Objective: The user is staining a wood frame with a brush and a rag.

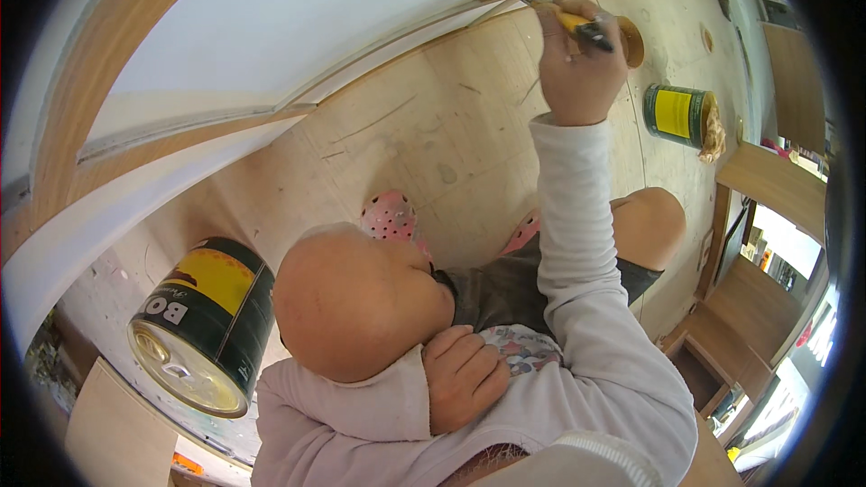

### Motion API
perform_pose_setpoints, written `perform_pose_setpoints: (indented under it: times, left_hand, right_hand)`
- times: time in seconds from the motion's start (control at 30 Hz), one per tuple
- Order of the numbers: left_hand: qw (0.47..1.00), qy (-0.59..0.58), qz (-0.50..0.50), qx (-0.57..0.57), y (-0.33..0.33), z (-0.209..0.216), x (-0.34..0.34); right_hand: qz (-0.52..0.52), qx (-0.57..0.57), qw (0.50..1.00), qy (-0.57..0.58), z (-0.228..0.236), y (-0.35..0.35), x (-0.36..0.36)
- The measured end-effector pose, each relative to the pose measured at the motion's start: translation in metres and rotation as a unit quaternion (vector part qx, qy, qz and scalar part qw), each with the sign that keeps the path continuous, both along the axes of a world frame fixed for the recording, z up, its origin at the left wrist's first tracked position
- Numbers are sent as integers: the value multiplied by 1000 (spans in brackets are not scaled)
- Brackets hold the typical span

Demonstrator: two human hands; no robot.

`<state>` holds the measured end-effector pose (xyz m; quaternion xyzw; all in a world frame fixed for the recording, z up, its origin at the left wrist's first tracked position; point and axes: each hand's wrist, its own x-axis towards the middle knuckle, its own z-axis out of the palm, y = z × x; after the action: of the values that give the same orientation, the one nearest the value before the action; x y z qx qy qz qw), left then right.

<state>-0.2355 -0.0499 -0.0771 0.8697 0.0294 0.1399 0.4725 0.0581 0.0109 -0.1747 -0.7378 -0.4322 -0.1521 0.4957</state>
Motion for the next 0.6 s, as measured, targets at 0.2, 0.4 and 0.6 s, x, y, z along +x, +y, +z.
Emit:
perform_pose_setpoints:
  times: [0.2,0.4,0.6]
  left_hand:
    - [1000,1,-5,-3,0,1,1]
    - [1000,-1,-4,-2,0,1,2]
    - [1000,-1,5,-1,-2,1,1]
  right_hand:
    - [141,-85,983,-84,3,-3,-59]
    - [107,-13,967,229,0,0,-50]
    - [6,24,992,120,2,0,-12]
